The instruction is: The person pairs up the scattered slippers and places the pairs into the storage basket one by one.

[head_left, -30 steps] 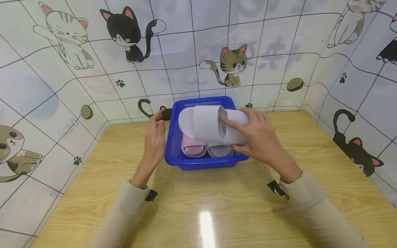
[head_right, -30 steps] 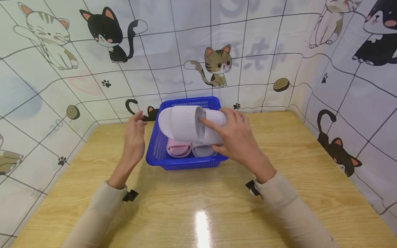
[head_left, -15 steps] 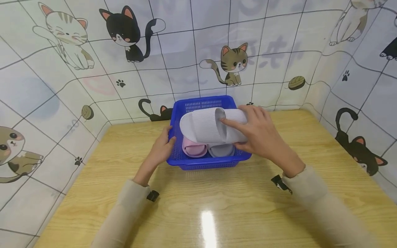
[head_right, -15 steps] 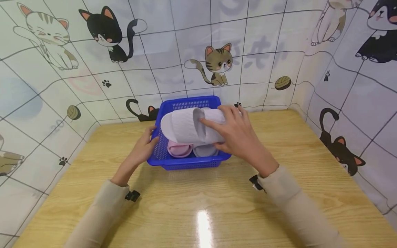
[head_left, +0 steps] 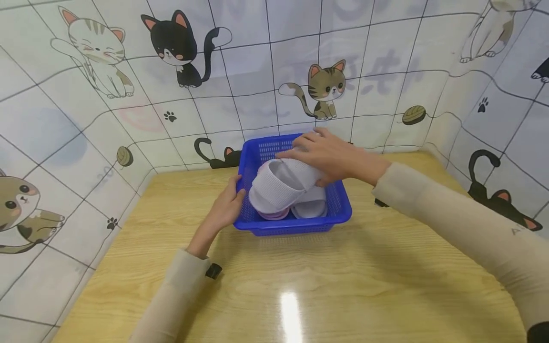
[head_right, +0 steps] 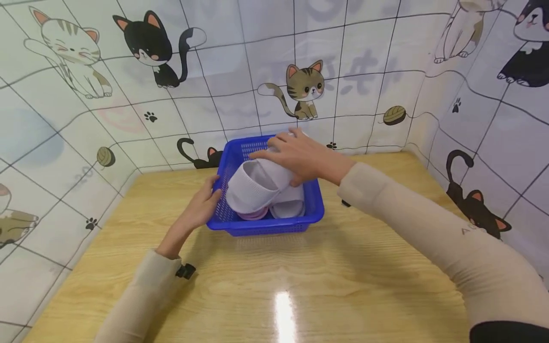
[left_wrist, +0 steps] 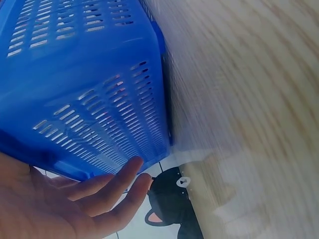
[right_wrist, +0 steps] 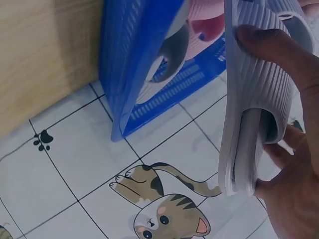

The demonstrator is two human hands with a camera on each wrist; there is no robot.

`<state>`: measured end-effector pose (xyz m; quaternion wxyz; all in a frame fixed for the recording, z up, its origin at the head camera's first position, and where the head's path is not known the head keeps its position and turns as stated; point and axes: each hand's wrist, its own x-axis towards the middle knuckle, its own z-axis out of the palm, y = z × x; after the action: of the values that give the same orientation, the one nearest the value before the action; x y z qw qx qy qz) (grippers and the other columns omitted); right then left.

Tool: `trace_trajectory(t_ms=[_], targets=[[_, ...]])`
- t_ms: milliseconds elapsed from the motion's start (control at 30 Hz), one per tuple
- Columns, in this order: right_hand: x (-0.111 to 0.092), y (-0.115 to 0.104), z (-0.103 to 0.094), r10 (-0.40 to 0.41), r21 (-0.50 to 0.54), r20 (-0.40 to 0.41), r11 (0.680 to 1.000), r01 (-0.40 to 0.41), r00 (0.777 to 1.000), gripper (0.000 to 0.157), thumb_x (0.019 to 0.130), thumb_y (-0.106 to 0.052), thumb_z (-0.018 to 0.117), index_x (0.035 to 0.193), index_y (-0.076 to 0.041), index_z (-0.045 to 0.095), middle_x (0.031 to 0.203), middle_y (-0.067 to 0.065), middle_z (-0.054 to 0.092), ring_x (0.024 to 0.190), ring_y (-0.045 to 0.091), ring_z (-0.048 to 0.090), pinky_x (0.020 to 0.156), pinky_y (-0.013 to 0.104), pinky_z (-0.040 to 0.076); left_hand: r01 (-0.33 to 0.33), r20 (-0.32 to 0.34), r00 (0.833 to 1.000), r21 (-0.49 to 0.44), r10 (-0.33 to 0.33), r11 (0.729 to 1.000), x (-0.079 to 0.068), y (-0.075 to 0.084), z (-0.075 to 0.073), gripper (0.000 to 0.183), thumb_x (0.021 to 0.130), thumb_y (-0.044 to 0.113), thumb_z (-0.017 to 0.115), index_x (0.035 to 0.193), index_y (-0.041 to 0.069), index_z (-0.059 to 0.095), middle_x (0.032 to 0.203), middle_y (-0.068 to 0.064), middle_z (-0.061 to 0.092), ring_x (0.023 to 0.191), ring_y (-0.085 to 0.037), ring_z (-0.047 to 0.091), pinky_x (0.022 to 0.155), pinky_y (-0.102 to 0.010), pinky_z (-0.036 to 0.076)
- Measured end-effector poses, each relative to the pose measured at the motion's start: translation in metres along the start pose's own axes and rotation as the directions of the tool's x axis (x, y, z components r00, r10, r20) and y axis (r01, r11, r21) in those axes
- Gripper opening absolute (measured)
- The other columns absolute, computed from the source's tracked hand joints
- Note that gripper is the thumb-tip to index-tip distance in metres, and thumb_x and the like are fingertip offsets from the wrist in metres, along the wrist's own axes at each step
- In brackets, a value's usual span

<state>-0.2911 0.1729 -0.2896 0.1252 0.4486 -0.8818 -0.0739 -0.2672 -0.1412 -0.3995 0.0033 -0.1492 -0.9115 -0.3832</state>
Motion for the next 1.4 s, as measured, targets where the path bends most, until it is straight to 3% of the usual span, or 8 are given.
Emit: trace_trajectory(t_ms=[133, 367, 633, 733, 967, 1133, 1300, 1400], targets=[[0.023, 0.012, -0.003, 0.004, 0.063, 0.104, 0.998, -0.01, 0.995, 0.119, 0.063, -0.034, 0.099, 0.161, -0.022, 0.033, 0.158, 0.012, 0.047, 0.147, 0.037, 0.043, 0.121, 0.071, 0.024, 0.003, 0.008, 1.0, -0.002, -0.003, 1.0, -0.001, 0.0, 0.003, 0.056, 0.109, 0.02, 0.036, 0.161, 0.001, 0.023, 0.159, -0.031, 0.04, 0.148, -0.046, 0.041, 0.122, -0.06, 0.033], [0.045, 0.018, -0.015, -0.007, 0.143, 0.228, 0.989, -0.026, 0.974, 0.097, 0.066, -0.012, 0.095, 0.151, -0.021, 0.048, 0.158, 0.007, 0.045, 0.154, 0.032, 0.035, 0.125, 0.07, 0.006, 0.014, 0.01, 1.0, 0.003, -0.014, 1.0, 0.001, 0.003, 0.009, 0.057, 0.11, 0.024, 0.033, 0.161, 0.004, 0.023, 0.161, -0.029, 0.039, 0.148, -0.046, 0.041, 0.119, -0.062, 0.035], [0.069, 0.008, 0.01, -0.002, 0.006, 0.289, 1.0, 0.0, 0.957, 0.088, 0.086, -0.002, 0.078, 0.158, -0.036, 0.04, 0.175, 0.003, 0.017, 0.163, 0.032, 0.01, 0.125, 0.07, 0.008, 0.023, 0.003, 1.0, 0.019, -0.023, 1.0, 0.002, 0.008, 0.008, 0.057, 0.109, 0.025, 0.034, 0.162, 0.005, 0.023, 0.161, -0.028, 0.04, 0.147, -0.045, 0.043, 0.118, -0.062, 0.037], [0.076, 0.001, 0.021, 0.011, -0.022, 0.283, 1.0, -0.005, 0.959, 0.085, 0.089, -0.003, 0.075, 0.157, -0.041, 0.041, 0.174, 0.007, 0.018, 0.161, 0.034, 0.018, 0.125, 0.068, 0.013, 0.028, 0.004, 1.0, 0.018, -0.028, 0.999, 0.002, 0.008, 0.009, 0.057, 0.11, 0.025, 0.034, 0.162, 0.006, 0.023, 0.16, -0.028, 0.041, 0.146, -0.045, 0.044, 0.117, -0.063, 0.038], [0.089, -0.012, 0.039, 0.023, -0.053, 0.322, 0.999, -0.007, 0.947, 0.076, 0.098, -0.002, 0.064, 0.157, -0.043, 0.04, 0.16, 0.013, 0.045, 0.148, 0.036, 0.045, 0.119, 0.067, 0.032, 0.032, 0.002, 0.999, 0.004, -0.032, 0.999, 0.002, 0.01, 0.011, 0.056, 0.11, 0.026, 0.034, 0.162, 0.007, 0.024, 0.159, -0.027, 0.043, 0.144, -0.044, 0.047, 0.114, -0.062, 0.041], [0.089, -0.011, 0.045, 0.044, 0.032, 0.339, 0.998, -0.059, 0.94, 0.076, 0.096, 0.003, 0.064, 0.157, -0.037, 0.042, 0.154, 0.007, 0.052, 0.133, 0.032, 0.06, 0.109, 0.054, 0.05, 0.044, 0.009, 0.999, 0.009, -0.044, 0.999, 0.003, 0.012, 0.012, 0.057, 0.11, 0.028, 0.033, 0.162, 0.008, 0.024, 0.16, -0.026, 0.042, 0.146, -0.044, 0.045, 0.115, -0.062, 0.04], [0.084, -0.009, 0.048, 0.131, 0.18, 0.42, 0.958, -0.224, 0.898, 0.084, 0.093, 0.009, 0.06, 0.16, -0.036, 0.037, 0.17, 0.0, 0.032, 0.154, 0.032, 0.036, 0.123, 0.055, 0.034, 0.039, 0.009, 0.999, 0.03, -0.039, 0.999, 0.004, 0.012, 0.012, 0.056, 0.11, 0.027, 0.032, 0.161, 0.006, 0.025, 0.159, -0.028, 0.043, 0.145, -0.045, 0.046, 0.114, -0.062, 0.041], [0.08, -0.008, 0.051, 0.141, 0.248, 0.454, 0.928, -0.277, 0.88, 0.088, 0.091, 0.011, 0.057, 0.162, -0.034, 0.032, 0.173, 0.0, 0.024, 0.159, 0.031, 0.025, 0.126, 0.052, 0.029, 0.038, 0.006, 0.999, 0.055, -0.039, 0.998, 0.003, 0.012, 0.012, 0.055, 0.11, 0.026, 0.032, 0.16, 0.005, 0.026, 0.158, -0.028, 0.043, 0.144, -0.046, 0.047, 0.113, -0.063, 0.041]])
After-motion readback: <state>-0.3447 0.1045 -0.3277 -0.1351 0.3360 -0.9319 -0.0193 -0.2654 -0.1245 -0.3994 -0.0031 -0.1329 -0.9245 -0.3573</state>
